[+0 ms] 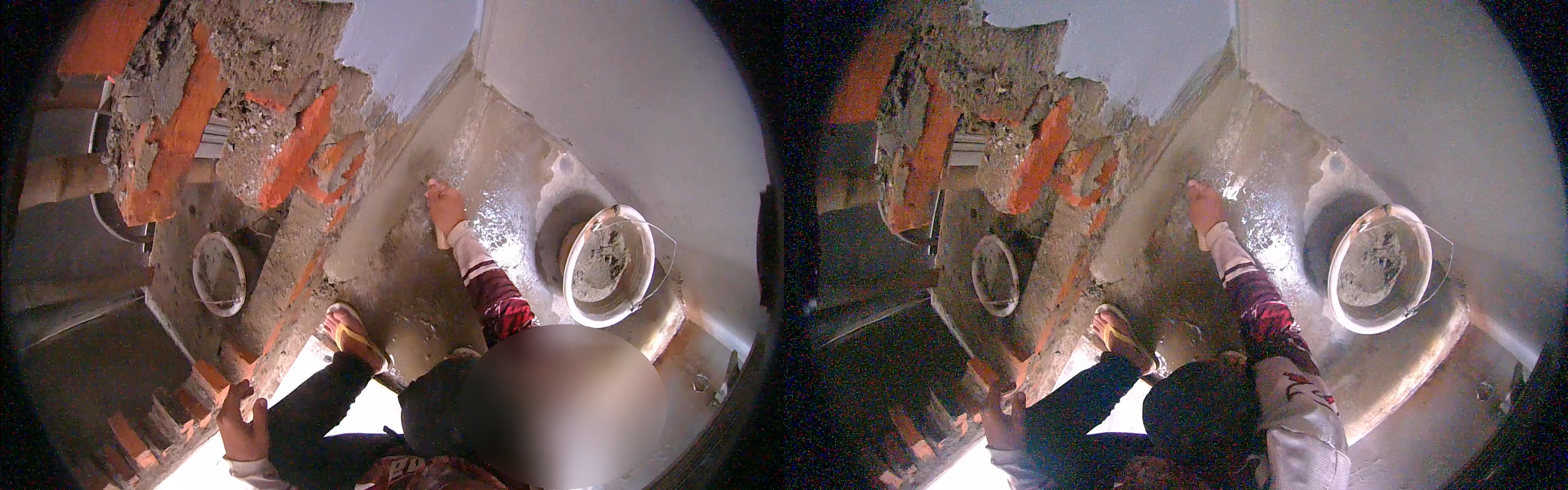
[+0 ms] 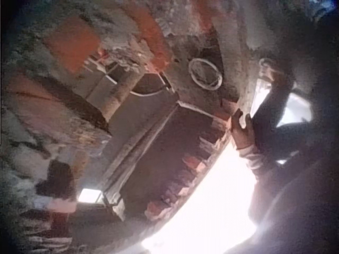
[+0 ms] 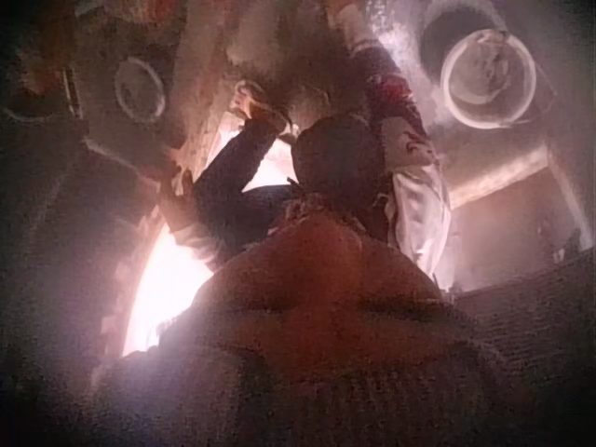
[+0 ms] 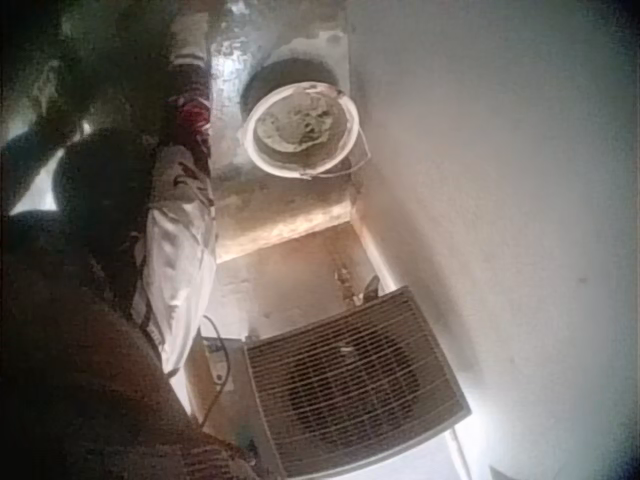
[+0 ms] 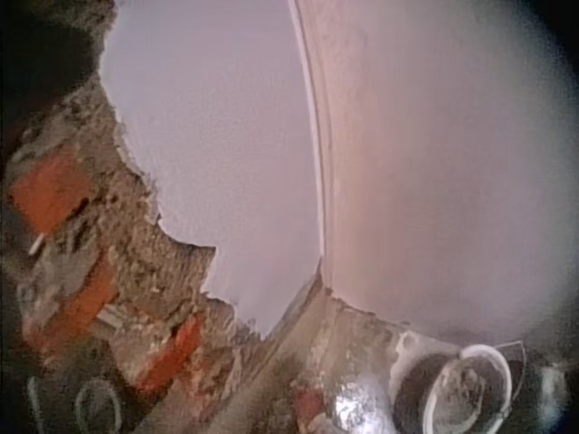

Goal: The person scoops cement from a bucket with a trowel and applies it to a floor area next to a brick wall. They repeatedly smooth the wet cement with the trowel, working along the wall and near a window.

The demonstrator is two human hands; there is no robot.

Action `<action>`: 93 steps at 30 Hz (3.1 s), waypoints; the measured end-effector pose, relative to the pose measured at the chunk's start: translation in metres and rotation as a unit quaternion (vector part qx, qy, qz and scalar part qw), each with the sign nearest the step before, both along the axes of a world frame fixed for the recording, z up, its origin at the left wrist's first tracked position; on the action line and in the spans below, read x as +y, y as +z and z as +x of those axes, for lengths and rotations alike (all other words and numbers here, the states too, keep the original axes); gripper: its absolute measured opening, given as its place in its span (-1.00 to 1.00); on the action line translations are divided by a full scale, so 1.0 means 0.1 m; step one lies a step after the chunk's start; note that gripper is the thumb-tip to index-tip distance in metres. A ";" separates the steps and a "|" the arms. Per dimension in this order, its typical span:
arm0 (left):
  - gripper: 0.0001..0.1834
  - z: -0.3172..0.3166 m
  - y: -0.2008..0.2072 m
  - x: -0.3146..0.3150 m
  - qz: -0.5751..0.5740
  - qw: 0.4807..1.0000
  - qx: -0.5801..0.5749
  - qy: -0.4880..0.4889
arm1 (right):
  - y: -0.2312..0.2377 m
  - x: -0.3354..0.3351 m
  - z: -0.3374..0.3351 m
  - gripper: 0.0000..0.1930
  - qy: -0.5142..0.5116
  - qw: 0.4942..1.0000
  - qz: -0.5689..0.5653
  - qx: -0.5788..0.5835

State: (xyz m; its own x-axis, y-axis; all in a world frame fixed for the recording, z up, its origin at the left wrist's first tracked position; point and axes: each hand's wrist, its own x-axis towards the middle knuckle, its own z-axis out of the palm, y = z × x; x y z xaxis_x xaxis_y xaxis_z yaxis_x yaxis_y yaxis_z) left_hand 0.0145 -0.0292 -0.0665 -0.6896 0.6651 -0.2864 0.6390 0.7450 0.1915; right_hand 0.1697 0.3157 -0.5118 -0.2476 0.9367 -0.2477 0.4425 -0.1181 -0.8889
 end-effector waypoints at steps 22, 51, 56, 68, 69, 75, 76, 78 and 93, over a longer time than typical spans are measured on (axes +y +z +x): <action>-0.63 -0.02 0.02 0.09 -0.001 1.000 0.006 -0.031 | -0.43 -0.29 0.15 -0.57 0.018 0.996 -0.056 0.066; -0.63 0.02 0.05 0.07 0.025 0.999 -0.033 -0.029 | 1.57 -1.33 0.95 -0.60 0.294 0.954 -0.049 0.011; -0.53 0.11 0.00 0.20 0.026 0.997 -0.078 -0.004 | 2.31 -0.54 1.92 -0.75 0.117 0.980 0.130 -0.092; -0.58 -0.04 0.01 0.51 0.079 0.986 -0.023 -0.147 | 2.47 0.78 4.60 -0.62 0.087 0.897 0.158 -0.404; -0.57 -0.06 0.02 0.53 0.082 0.988 -0.025 -0.132 | 2.45 0.80 4.74 -0.54 0.066 0.945 0.046 -0.316; -0.53 -0.02 0.13 0.42 0.059 0.984 -0.074 -0.151 | 2.82 0.28 4.04 -0.65 0.066 0.957 0.031 -0.281; -0.52 0.01 0.09 0.44 0.061 0.980 -0.084 -0.168 | 2.92 0.23 3.95 -0.70 0.108 0.936 0.052 -0.332; -0.57 0.07 0.01 0.53 0.097 0.968 -0.094 -0.213 | 2.81 0.06 4.11 -0.78 0.052 0.941 0.190 -0.274; -0.06 0.30 -1.00 0.85 -0.090 0.983 -0.156 0.046 | 4.11 -0.24 2.56 -0.83 0.230 0.900 0.054 -0.365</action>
